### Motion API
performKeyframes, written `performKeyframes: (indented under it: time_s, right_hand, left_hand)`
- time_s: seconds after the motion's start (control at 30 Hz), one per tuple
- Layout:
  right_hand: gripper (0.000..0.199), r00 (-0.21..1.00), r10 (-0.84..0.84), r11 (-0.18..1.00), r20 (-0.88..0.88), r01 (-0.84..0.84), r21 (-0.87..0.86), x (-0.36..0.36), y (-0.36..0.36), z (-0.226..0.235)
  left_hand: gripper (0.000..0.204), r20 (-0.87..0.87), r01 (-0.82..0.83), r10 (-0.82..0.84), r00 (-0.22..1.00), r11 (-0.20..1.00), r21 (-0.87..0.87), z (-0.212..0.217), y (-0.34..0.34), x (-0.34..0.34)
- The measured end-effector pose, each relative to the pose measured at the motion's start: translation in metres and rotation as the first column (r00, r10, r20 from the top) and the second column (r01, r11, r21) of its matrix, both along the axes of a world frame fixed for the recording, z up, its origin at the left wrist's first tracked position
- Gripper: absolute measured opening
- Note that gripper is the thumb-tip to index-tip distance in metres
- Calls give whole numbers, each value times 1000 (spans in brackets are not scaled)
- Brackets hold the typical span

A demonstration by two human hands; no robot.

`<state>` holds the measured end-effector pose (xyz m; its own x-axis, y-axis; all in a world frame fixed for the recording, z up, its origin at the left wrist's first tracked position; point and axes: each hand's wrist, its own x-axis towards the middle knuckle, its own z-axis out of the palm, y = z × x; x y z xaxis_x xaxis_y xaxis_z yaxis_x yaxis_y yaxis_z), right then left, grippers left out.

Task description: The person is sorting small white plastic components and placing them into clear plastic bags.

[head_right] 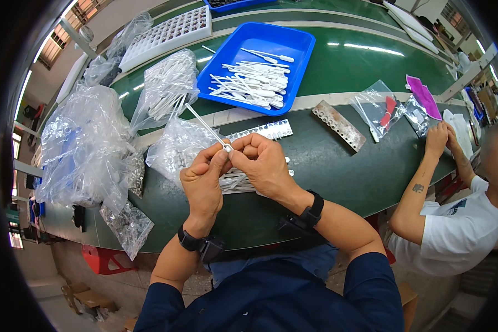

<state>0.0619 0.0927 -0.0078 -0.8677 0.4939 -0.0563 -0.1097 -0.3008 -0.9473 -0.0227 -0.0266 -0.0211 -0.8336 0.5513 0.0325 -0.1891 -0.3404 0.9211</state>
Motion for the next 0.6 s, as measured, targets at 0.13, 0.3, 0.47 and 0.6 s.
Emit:
performKeyframes:
  time_s: [0.13, 0.3, 0.47, 0.6]
  right_hand:
    - [17, 1000, -9, 1000, 28, 8, 12, -2, -1, 1]
    - [17, 999, -8, 999, 50, 6, 47, 1, 3, 8]
    - [16, 995, -7, 990, 98, -7, 139, 4, 4, 16]
    - [17, 992, -20, 980, 123, -5, 201, 5, 7, 16]
  left_hand:
    - [16, 3, -9, 9, 1000, 1000, 3, 0, 0, 0]
    - [16, -22, -8, 8, 1000, 1000, -1, 6, -1, 0]
    - [16, -152, -6, -9, 988, 996, -94, 5, -3, -3]
    - [17, -116, 11, -21, 993, 996, -83, 2, -3, -5]
